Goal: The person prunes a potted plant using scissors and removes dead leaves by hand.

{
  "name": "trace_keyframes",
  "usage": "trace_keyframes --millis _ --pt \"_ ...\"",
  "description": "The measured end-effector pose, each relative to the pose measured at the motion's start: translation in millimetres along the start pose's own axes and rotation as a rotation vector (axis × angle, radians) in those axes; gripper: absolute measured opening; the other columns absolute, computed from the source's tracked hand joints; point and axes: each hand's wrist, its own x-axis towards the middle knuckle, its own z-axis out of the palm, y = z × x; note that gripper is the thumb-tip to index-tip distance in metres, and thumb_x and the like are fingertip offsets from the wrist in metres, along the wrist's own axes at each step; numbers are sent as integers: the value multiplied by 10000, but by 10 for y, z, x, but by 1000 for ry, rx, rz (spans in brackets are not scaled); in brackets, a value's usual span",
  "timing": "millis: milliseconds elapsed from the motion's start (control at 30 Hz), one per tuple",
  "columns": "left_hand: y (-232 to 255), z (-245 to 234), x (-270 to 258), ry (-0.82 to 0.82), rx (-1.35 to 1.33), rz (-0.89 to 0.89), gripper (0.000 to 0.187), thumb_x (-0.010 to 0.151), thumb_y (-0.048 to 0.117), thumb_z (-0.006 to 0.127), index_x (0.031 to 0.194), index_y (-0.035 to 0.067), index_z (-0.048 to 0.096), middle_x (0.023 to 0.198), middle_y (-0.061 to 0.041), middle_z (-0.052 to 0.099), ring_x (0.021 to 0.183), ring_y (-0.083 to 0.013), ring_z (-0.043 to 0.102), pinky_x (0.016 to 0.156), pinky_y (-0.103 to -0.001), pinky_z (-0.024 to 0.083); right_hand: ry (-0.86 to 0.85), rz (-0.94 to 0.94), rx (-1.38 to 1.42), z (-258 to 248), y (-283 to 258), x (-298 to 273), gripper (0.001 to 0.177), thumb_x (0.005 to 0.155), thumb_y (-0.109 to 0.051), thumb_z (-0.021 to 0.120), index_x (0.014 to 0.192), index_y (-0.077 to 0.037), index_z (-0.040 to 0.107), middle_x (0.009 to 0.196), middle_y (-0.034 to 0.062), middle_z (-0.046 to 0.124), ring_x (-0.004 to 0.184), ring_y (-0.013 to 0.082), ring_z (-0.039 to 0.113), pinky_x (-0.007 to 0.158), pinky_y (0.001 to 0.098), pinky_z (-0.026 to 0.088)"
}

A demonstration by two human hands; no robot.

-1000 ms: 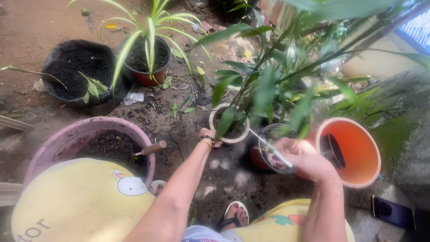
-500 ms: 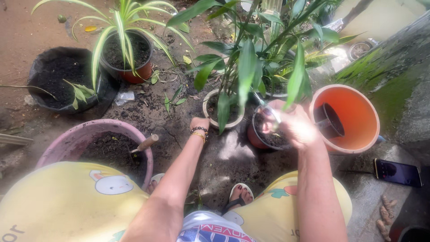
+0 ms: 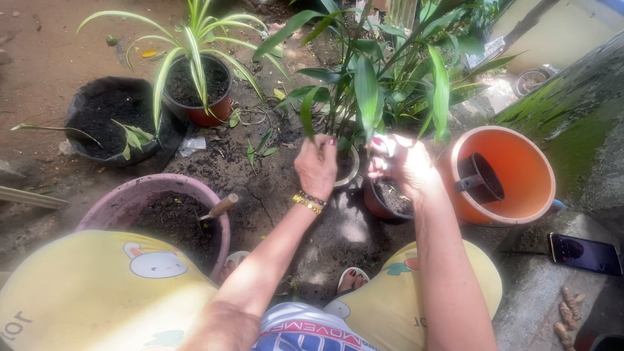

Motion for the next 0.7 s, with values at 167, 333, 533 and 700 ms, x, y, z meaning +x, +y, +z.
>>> trace_keyframes --millis 167,333,533,700 --pt "686 -242 177 -14 -72 501 161 985 223 634 894 91 656 738 6 622 577 -106 583 509 -264 469 -66 1 34 10 -17 -26 348 881 -270 807 1099 -34 674 896 50 702 660 162 663 573 339 580" --pt "1227 -252 727 -222 -25 554 174 988 155 578 849 75 647 711 -30 646 579 -130 604 486 -275 481 -213 -69 -1 -53 29 -113 384 830 -307 776 1076 -22 697 884 69 721 691 170 720 605 335 637" --pt "1389 -327 1543 -571 196 333 122 859 82 594 885 64 713 864 -86 744 777 -167 716 739 -314 584 -6 -6 -183 98 -67 -160 344 816 -275 805 1001 -8 691 825 77 692 643 167 689 562 311 602" --pt "1271 -348 1810 -619 316 265 194 834 105 677 1006 17 677 999 -143 725 946 -231 685 878 -365 530 15 -31 -156 163 -125 -119 243 839 -224 774 939 -13 706 780 57 678 641 155 670 610 293 580"
